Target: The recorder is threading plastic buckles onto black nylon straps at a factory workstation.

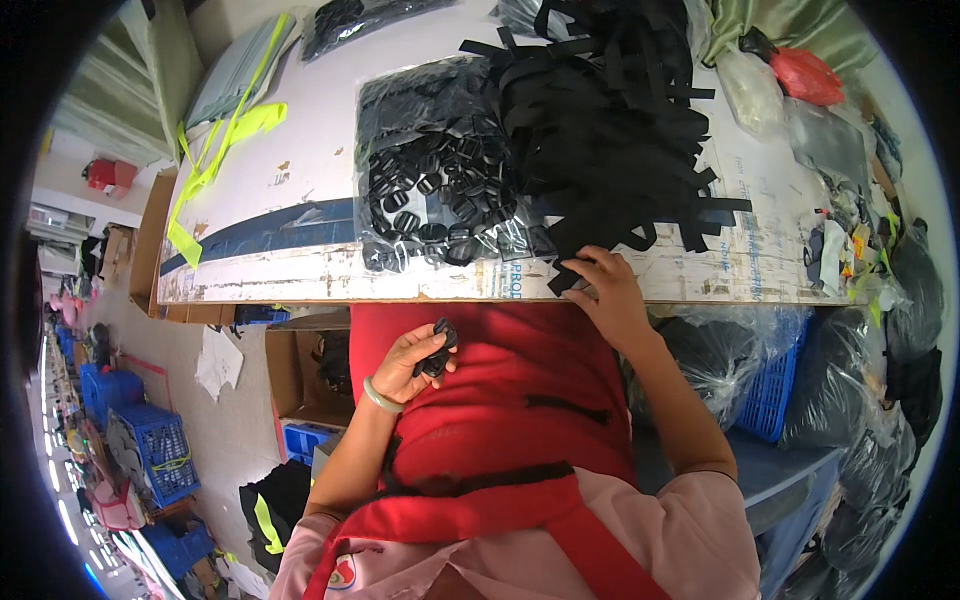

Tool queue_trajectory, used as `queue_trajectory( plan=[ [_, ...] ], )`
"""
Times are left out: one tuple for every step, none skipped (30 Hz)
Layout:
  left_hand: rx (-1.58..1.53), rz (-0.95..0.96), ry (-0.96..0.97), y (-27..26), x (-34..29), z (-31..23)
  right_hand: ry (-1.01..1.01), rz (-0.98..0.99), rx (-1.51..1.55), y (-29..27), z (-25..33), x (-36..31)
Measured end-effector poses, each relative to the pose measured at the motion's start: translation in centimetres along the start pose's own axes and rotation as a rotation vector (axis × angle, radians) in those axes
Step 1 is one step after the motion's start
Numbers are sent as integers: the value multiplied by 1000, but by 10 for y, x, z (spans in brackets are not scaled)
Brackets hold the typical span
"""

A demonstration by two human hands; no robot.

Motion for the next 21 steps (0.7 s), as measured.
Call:
queue_trajectory(
  plan=[
    [-4, -6, 2, -1, 0, 1, 15, -3, 38, 0, -2, -1],
    [32, -34, 13, -1, 1, 1, 13, 0, 41, 1, -3, -2],
    [67, -61, 25, -2, 2, 2, 1, 12, 65, 2, -5, -1],
    [66, -64, 26, -3, 1, 4, -11, 23, 88, 2, -7, -1],
    [127, -52, 39, -2, 2, 5, -12, 23, 88, 3, -9, -1],
    [188, -40, 52, -2, 3, 5, 13, 55, 136, 5, -11, -1],
    [188, -39, 53, -1, 3, 6, 37, 85, 183, 6, -13, -1],
    [206, -39, 54, 2, 1, 5, 37, 86, 182, 5, -13, 0],
    [224, -39, 55, 5, 0, 4, 25, 153, 171, 3, -14, 1],
    [222, -37, 55, 5, 0, 5, 13, 220, 158, 1, -13, 1],
    [250, -47, 49, 5, -2, 5, 12, 221, 157, -2, -9, 2],
    [278, -57, 44, 5, -2, 5, -17, 129, 96, -6, -4, 2],
    [276, -56, 45, 4, -3, 6, -46, 38, 35, -9, -1, 2],
    [295, -54, 44, 4, -4, 7, -47, 39, 33, -9, -2, 0],
    [314, -52, 44, 4, -4, 8, 17, 20, 59, -9, -7, -4],
    [312, -51, 45, 3, -4, 10, 80, 1, 85, -7, -10, -7],
    [319, -53, 35, 2, -3, 11, 82, 0, 84, -2, -10, -13],
    [327, -56, 24, 1, -3, 11, 19, -29, 56, 4, -9, -20],
    [328, -56, 24, 1, -4, 11, -45, -58, 28, 8, -7, -25],
    [334, -57, 31, 3, -5, 11, -45, -57, 27, 11, -6, -27],
    [340, -60, 39, 5, -6, 10, -94, -84, -20, 15, -3, -29]
  ],
)
Point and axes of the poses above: each hand's wrist, its own x-axis towards the middle knuckle, its own y-axis out of the palm, z = x × y, the point moved 2 cm from there along x, towards the middle knuckle, and after that the axes turned 7 degrees about -x, right-handed, at the moved point
